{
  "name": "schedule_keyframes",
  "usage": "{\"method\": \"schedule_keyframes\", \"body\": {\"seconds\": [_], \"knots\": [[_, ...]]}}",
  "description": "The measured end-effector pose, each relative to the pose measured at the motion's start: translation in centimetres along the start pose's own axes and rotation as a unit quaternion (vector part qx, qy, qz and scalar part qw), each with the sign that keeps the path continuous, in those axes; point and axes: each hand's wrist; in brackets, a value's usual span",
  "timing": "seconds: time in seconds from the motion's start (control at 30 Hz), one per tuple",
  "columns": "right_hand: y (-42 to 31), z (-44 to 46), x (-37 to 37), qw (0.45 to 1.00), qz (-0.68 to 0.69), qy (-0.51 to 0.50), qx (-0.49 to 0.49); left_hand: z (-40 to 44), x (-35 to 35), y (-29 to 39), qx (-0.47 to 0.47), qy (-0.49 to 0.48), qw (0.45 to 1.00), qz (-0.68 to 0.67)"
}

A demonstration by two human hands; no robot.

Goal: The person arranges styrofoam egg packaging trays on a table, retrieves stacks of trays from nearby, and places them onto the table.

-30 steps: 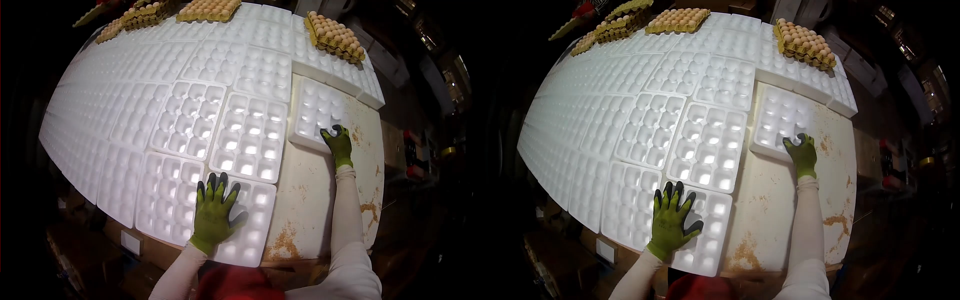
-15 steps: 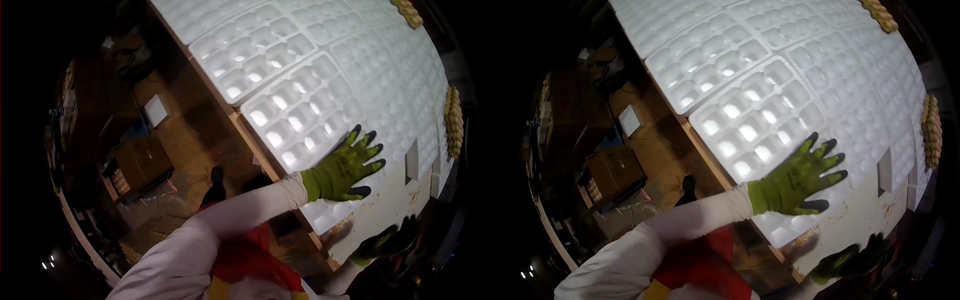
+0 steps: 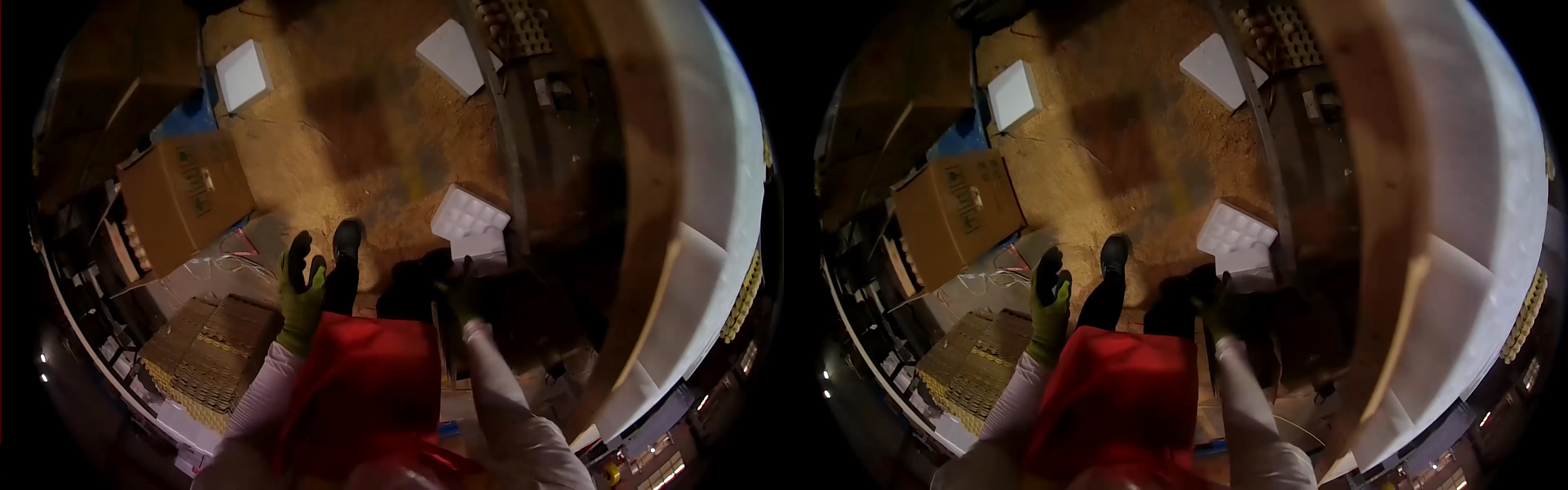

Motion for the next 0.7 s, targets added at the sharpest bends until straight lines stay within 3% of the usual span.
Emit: {"method": "schedule_keyframes", "body": {"seconds": [0.07,0.13,0.2,0.23,0.27,0.3,0.37,0.4,0.47,0.5,0.57,0.6,0.63,0.7], "knots": [[6.4,6.8,-5.1,0.993,-0.112,0.041,0.017,-1.4,0.2,-5.7,0.091,-0.033,0.995,0.0],[8.2,10.7,-6.6,0.97,-0.193,0.11,-0.099,-3.1,-1.7,-10.7,0.182,-0.058,0.981,-0.03],[8.6,14.1,-6.6,0.929,-0.209,0.262,-0.155,-5.8,-4.4,-16.4,0.219,-0.085,0.971,-0.051],[8.5,15.5,-5.8,0.928,-0.262,0.253,-0.077,-6.7,-6.0,-17.7,0.218,-0.108,0.969,-0.047],[8.2,16.8,-5.0,0.916,-0.316,0.249,0.001,-6.8,-7.3,-18.9,0.163,-0.158,0.974,0.017],[4.6,17.3,-4.4,0.905,-0.377,0.197,0.01,-6.2,-8.5,-19.9,0.105,-0.209,0.969,0.08],[3.8,19.9,-2.6,0.829,-0.542,0.006,0.136,-4.1,-11.6,-22.0,0.009,-0.289,0.941,0.178],[6.7,20.2,-2.4,0.802,-0.539,0.032,0.255,-4.0,-14.0,-24.7,-0.111,-0.225,0.937,0.243],[10.8,19.0,-1.7,0.802,-0.536,-0.117,0.238,1.5,-18.7,-23.7,-0.179,-0.329,0.895,0.243],[12.4,18.3,-1.6,0.797,-0.528,-0.185,0.23,4.4,-21.7,-23.1,-0.225,-0.428,0.834,0.264],[12.6,11.2,-1.3,0.84,-0.467,-0.091,0.26,5.7,-28.5,-24.6,-0.424,-0.454,0.703,0.346],[11.2,8.3,-0.6,0.864,-0.434,-0.098,0.237,6.0,-31.7,-25.7,-0.504,-0.459,0.638,0.358],[9.9,5.2,-0.1,0.887,-0.398,-0.106,0.208,6.5,-34.1,-25.5,-0.515,-0.5,0.593,0.365],[10.0,0.1,-0.3,0.889,-0.402,-0.022,0.221,5.1,-41.2,-34.8,-0.629,-0.389,0.564,0.366]]}}
Point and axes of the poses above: each hand's wrist, its own z-axis towards the middle knuckle, its own x-axis out of the back of the hand, y = z × x, and after that the axes turned 9 degrees about y, right-handed
